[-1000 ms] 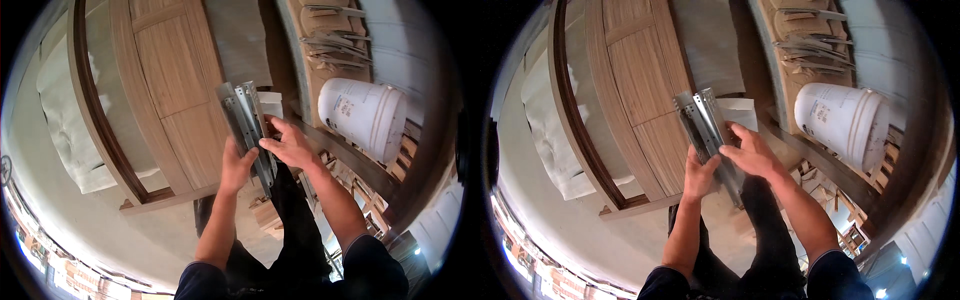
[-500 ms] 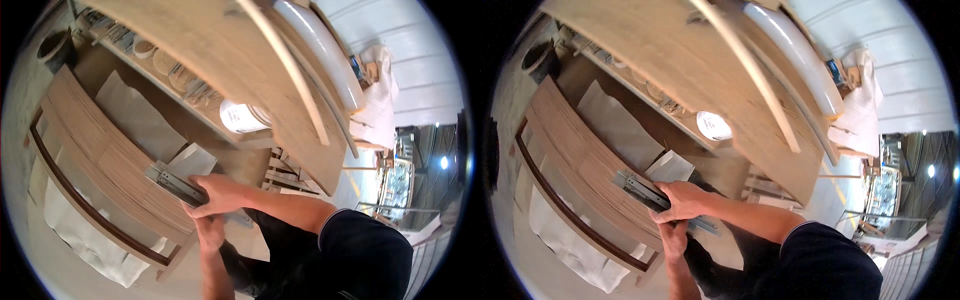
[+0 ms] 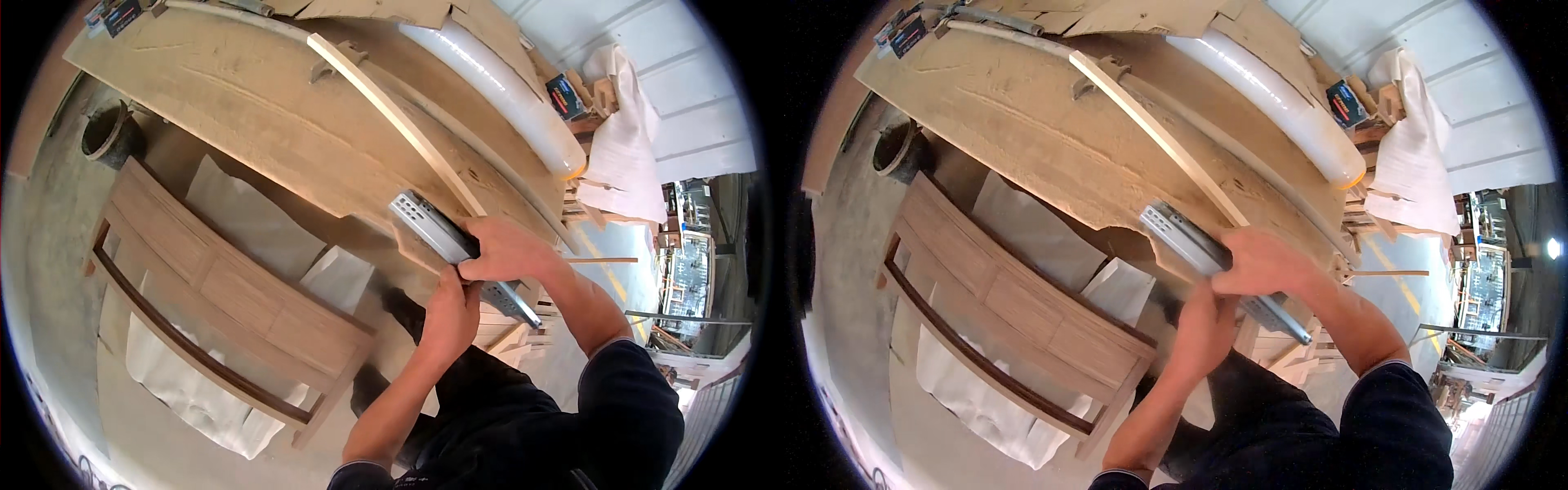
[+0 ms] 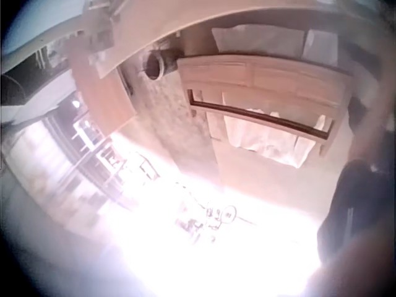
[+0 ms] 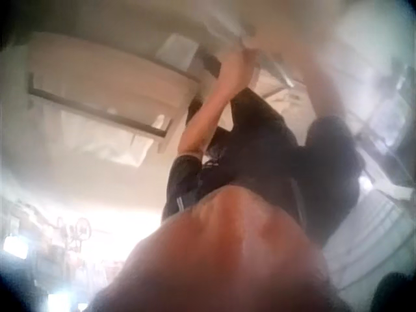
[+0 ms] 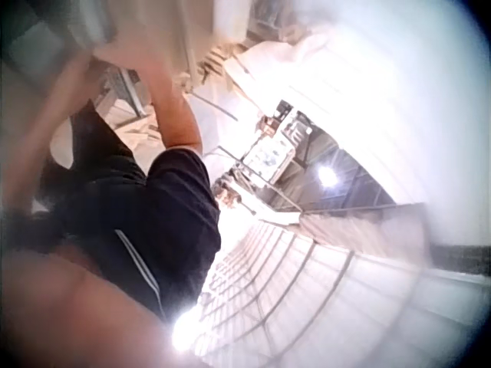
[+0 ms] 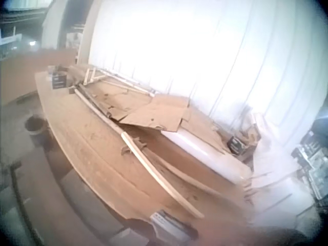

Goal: The person uses a drill to install hinges on a wooden door frame, then gathers several drawer slides from a shelf and matches them together by hand in a workshop.

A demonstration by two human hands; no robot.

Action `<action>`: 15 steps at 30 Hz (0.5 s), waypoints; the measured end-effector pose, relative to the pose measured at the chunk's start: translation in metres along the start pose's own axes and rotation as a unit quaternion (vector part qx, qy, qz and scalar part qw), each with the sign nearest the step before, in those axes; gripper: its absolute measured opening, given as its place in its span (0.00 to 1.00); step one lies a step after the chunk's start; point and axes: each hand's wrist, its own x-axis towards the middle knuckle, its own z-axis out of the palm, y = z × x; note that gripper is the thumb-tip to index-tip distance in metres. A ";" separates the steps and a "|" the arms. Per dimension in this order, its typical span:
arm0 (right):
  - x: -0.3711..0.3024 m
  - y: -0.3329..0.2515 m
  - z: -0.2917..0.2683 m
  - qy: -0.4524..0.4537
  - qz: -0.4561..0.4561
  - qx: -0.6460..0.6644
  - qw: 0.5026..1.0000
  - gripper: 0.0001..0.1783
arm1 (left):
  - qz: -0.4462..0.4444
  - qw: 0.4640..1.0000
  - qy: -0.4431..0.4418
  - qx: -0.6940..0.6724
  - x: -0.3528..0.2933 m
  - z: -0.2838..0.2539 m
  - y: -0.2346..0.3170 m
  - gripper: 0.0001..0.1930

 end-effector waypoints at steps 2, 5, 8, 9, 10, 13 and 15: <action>0.006 0.012 -0.001 0.005 -0.012 -0.031 0.999 0.33 | -0.024 0.998 0.013 0.059 0.014 0.003 -0.003 0.08; 0.005 0.016 0.001 0.033 -0.027 -0.072 0.996 0.32 | -0.054 0.986 -0.007 0.158 0.028 0.002 -0.016 0.07; 0.008 0.011 -0.013 0.045 -0.025 -0.075 0.996 0.30 | -0.012 0.985 -0.002 0.170 0.041 0.011 -0.021 0.06; 0.009 0.012 -0.017 0.044 -0.005 -0.072 0.996 0.31 | -0.020 0.988 0.010 0.156 0.049 0.016 -0.021 0.06; 0.009 0.014 -0.019 0.044 0.005 -0.063 0.997 0.31 | -0.025 0.989 0.023 0.141 0.053 0.021 -0.023 0.06; 0.013 0.029 -0.019 0.055 -0.001 -0.063 0.997 0.33 | -0.012 0.990 0.045 0.133 0.069 0.042 -0.030 0.08; 0.009 0.026 -0.014 0.069 -0.001 -0.074 0.995 0.35 | -0.030 0.987 0.066 0.143 0.070 0.038 -0.022 0.08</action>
